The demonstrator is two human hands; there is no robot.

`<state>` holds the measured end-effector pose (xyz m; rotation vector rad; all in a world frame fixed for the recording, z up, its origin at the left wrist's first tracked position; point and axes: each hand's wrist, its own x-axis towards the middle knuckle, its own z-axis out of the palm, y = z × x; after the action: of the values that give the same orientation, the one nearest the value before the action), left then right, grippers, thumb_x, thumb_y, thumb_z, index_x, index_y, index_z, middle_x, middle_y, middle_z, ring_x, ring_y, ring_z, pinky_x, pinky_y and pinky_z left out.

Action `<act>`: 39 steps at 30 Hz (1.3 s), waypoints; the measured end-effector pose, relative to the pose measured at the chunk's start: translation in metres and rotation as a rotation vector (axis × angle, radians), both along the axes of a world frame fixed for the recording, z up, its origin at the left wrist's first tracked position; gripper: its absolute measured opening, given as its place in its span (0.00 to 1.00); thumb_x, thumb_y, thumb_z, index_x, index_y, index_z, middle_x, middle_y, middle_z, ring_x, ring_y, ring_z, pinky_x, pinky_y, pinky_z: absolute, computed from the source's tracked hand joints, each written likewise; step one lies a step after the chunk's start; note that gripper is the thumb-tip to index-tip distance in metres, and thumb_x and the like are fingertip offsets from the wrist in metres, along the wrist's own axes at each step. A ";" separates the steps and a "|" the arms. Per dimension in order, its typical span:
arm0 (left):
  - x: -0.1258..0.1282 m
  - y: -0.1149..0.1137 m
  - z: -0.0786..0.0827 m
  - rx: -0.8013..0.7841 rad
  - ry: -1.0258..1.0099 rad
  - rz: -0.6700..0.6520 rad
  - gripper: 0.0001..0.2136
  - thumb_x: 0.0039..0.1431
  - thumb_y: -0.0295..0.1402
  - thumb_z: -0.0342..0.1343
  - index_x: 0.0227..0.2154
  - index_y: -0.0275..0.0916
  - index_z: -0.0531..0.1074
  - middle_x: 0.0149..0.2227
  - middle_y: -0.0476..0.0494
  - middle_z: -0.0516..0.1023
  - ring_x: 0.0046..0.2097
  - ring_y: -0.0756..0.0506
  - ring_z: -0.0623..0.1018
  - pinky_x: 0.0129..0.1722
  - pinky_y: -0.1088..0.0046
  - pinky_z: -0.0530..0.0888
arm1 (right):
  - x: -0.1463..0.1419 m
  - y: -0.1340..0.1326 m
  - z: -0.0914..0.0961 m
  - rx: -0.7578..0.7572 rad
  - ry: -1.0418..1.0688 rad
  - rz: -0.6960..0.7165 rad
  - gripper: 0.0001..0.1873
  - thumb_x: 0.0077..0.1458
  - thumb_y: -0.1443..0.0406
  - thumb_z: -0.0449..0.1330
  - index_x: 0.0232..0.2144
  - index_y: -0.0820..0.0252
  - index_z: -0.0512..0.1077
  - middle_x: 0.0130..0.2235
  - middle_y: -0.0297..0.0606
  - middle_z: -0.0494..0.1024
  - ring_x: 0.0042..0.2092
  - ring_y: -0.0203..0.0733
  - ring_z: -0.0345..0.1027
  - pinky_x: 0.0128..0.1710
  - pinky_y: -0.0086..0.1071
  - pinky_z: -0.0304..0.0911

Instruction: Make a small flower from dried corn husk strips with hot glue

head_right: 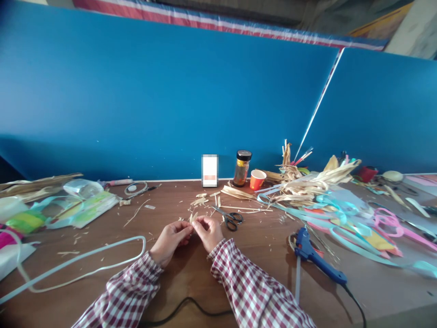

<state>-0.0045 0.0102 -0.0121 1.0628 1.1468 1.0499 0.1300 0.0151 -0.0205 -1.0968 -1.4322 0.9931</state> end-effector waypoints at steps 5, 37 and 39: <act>0.000 0.000 -0.001 0.034 0.050 -0.026 0.15 0.40 0.43 0.62 0.25 0.34 0.73 0.19 0.51 0.69 0.22 0.53 0.67 0.22 0.79 0.66 | 0.000 0.001 0.000 0.015 -0.013 -0.004 0.10 0.50 0.59 0.57 0.25 0.60 0.71 0.24 0.33 0.73 0.27 0.36 0.65 0.27 0.28 0.62; 0.001 0.001 -0.007 0.103 0.172 -0.137 0.12 0.44 0.40 0.58 0.19 0.35 0.70 0.18 0.50 0.71 0.19 0.53 0.68 0.21 0.77 0.65 | 0.000 0.003 -0.008 0.020 -0.081 -0.058 0.11 0.53 0.60 0.55 0.25 0.61 0.69 0.21 0.32 0.70 0.21 0.33 0.60 0.20 0.26 0.56; 0.001 0.001 -0.006 0.094 0.162 -0.140 0.12 0.44 0.40 0.58 0.19 0.35 0.70 0.19 0.50 0.72 0.20 0.53 0.68 0.21 0.78 0.66 | 0.000 0.003 -0.008 0.030 -0.092 -0.067 0.11 0.53 0.60 0.55 0.25 0.61 0.69 0.21 0.32 0.70 0.21 0.33 0.61 0.20 0.26 0.56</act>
<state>-0.0035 0.0112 -0.0185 1.3029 1.1428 0.9273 0.1300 0.0179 -0.0290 -1.1745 -1.4693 0.8808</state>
